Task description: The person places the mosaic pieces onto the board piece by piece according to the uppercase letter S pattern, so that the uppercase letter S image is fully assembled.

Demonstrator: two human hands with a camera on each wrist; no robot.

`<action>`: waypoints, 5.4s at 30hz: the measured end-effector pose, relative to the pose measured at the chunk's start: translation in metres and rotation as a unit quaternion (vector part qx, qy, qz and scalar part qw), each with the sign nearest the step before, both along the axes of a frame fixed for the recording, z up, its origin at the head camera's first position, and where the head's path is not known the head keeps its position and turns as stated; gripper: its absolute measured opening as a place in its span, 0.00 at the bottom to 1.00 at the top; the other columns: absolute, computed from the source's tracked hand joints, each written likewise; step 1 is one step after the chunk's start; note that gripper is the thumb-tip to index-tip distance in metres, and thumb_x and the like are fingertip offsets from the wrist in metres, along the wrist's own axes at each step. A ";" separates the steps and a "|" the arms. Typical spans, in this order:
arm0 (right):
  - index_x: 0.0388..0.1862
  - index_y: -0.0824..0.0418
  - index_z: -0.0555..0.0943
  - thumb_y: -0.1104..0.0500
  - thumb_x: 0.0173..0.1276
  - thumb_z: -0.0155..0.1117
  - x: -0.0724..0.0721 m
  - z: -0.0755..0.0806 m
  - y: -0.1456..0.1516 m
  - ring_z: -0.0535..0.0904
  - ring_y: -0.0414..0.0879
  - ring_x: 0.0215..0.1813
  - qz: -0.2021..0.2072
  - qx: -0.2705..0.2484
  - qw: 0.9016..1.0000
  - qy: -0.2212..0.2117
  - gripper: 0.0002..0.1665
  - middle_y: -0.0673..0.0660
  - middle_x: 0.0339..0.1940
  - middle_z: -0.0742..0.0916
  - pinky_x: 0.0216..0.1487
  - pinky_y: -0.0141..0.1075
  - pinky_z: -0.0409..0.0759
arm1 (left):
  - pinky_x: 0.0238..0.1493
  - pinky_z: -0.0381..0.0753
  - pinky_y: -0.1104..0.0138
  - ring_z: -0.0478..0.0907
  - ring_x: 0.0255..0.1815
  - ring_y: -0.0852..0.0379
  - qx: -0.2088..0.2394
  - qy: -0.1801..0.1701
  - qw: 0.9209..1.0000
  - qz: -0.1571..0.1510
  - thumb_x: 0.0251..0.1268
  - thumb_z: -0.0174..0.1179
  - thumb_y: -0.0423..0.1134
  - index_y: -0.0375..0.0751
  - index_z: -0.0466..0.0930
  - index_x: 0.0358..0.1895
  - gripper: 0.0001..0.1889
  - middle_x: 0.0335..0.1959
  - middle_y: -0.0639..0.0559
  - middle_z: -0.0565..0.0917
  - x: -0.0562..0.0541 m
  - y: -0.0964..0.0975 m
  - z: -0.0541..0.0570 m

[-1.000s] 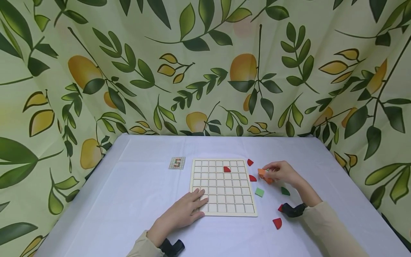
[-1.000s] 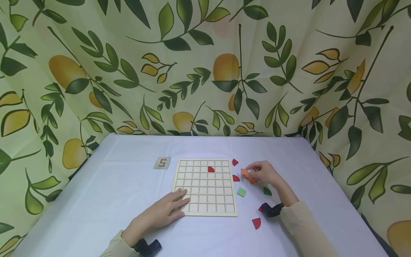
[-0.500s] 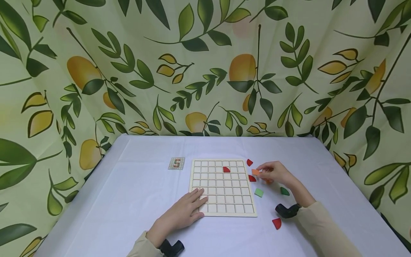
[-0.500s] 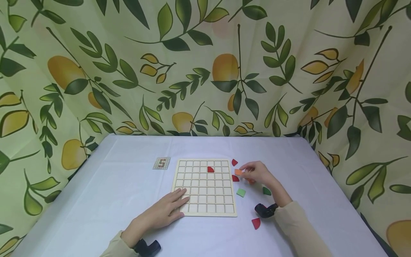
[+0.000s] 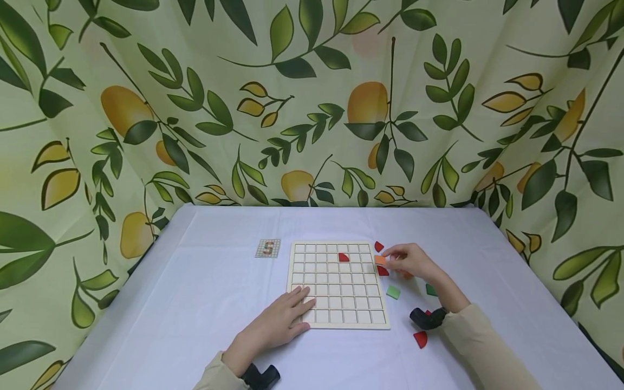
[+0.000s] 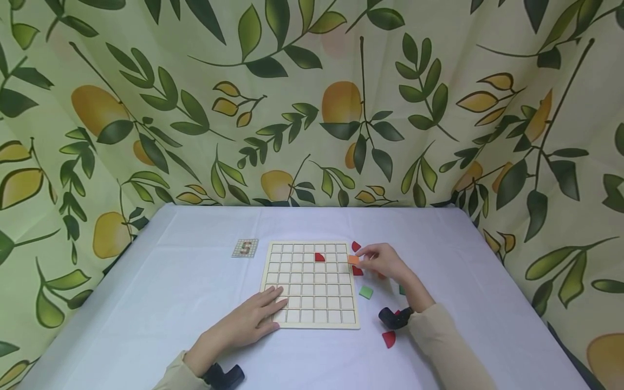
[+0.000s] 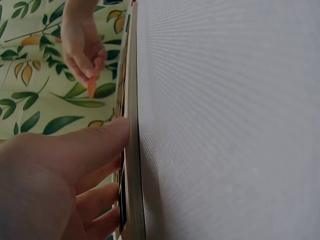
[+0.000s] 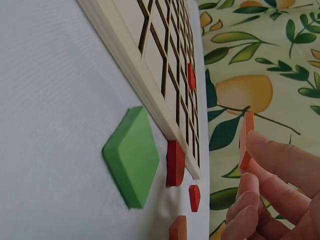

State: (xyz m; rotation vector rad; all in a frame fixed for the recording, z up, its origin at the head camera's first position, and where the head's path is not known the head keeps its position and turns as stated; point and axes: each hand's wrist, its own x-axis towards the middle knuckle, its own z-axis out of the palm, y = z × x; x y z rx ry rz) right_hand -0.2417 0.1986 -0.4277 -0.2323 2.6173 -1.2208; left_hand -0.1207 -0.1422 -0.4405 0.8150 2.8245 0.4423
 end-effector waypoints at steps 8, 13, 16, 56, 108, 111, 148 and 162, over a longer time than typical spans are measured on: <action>0.50 0.66 0.82 0.58 0.62 0.67 -0.003 0.000 -0.010 0.72 0.46 0.28 0.002 0.002 1.000 0.007 0.19 0.53 0.27 0.76 0.24 0.30 0.69 | 0.75 0.62 0.49 0.58 0.78 0.45 0.003 0.003 1.000 -0.004 0.70 0.54 0.49 0.47 0.67 0.70 0.27 0.76 0.46 0.63 0.000 0.000 -0.001; 0.50 0.67 0.82 0.59 0.62 0.68 -0.005 0.000 -0.015 0.70 0.45 0.25 0.008 -0.012 1.000 0.007 0.19 0.52 0.24 0.75 0.23 0.30 0.67 | 0.75 0.62 0.50 0.58 0.78 0.46 -0.005 0.009 1.000 -0.001 0.70 0.53 0.50 0.49 0.66 0.71 0.27 0.76 0.47 0.62 -0.002 0.000 -0.005; 0.50 0.68 0.82 0.60 0.62 0.68 -0.005 0.000 -0.017 0.69 0.45 0.24 0.013 -0.021 1.000 0.009 0.20 0.51 0.24 0.74 0.22 0.30 0.66 | 0.76 0.62 0.50 0.57 0.78 0.46 -0.007 0.009 1.000 0.002 0.70 0.53 0.50 0.49 0.66 0.71 0.27 0.77 0.48 0.62 -0.002 0.000 -0.007; 0.45 0.69 0.84 0.62 0.58 0.72 -0.022 -0.014 -0.065 0.66 0.40 0.25 0.004 -0.070 0.997 -0.007 0.17 0.47 0.21 0.76 0.24 0.28 0.67 | 0.76 0.61 0.50 0.57 0.79 0.46 -0.007 0.008 1.000 0.005 0.71 0.52 0.51 0.50 0.65 0.71 0.28 0.77 0.49 0.61 -0.001 0.000 -0.011; 0.39 0.60 0.89 0.58 0.50 0.78 -0.039 -0.025 -0.108 0.69 0.44 0.35 -0.067 -0.031 0.997 -0.037 0.15 0.56 0.39 0.85 0.31 0.30 0.66 | 0.76 0.61 0.50 0.58 0.78 0.46 -0.018 0.009 1.000 0.002 0.71 0.52 0.50 0.48 0.66 0.71 0.28 0.77 0.48 0.62 -0.001 0.001 -0.006; 0.38 0.60 0.89 0.60 0.49 0.78 -0.039 -0.025 -0.109 0.67 0.44 0.33 -0.066 -0.024 0.997 -0.028 0.15 0.55 0.35 0.84 0.30 0.30 0.64 | 0.76 0.61 0.50 0.58 0.78 0.45 -0.017 0.013 1.000 0.001 0.71 0.52 0.50 0.48 0.66 0.71 0.27 0.76 0.47 0.62 -0.001 0.001 -0.005; 0.49 0.66 0.85 0.60 0.58 0.72 -0.031 -0.016 -0.089 0.70 0.41 0.24 -0.021 -0.089 0.996 -0.019 0.19 0.49 0.18 0.79 0.26 0.30 0.69 | 0.75 0.62 0.50 0.59 0.77 0.45 -0.007 0.015 1.000 0.001 0.70 0.53 0.49 0.48 0.67 0.71 0.27 0.76 0.47 0.63 -0.001 0.001 -0.005; 0.49 0.66 0.84 0.57 0.60 0.70 -0.029 -0.008 -0.065 0.66 0.42 0.28 -0.023 -0.063 0.998 -0.020 0.20 0.47 0.22 0.76 0.29 0.31 0.68 | 0.74 0.63 0.49 0.60 0.77 0.44 0.004 0.019 1.000 -0.003 0.70 0.54 0.48 0.46 0.67 0.70 0.27 0.76 0.45 0.63 0.000 0.001 -0.005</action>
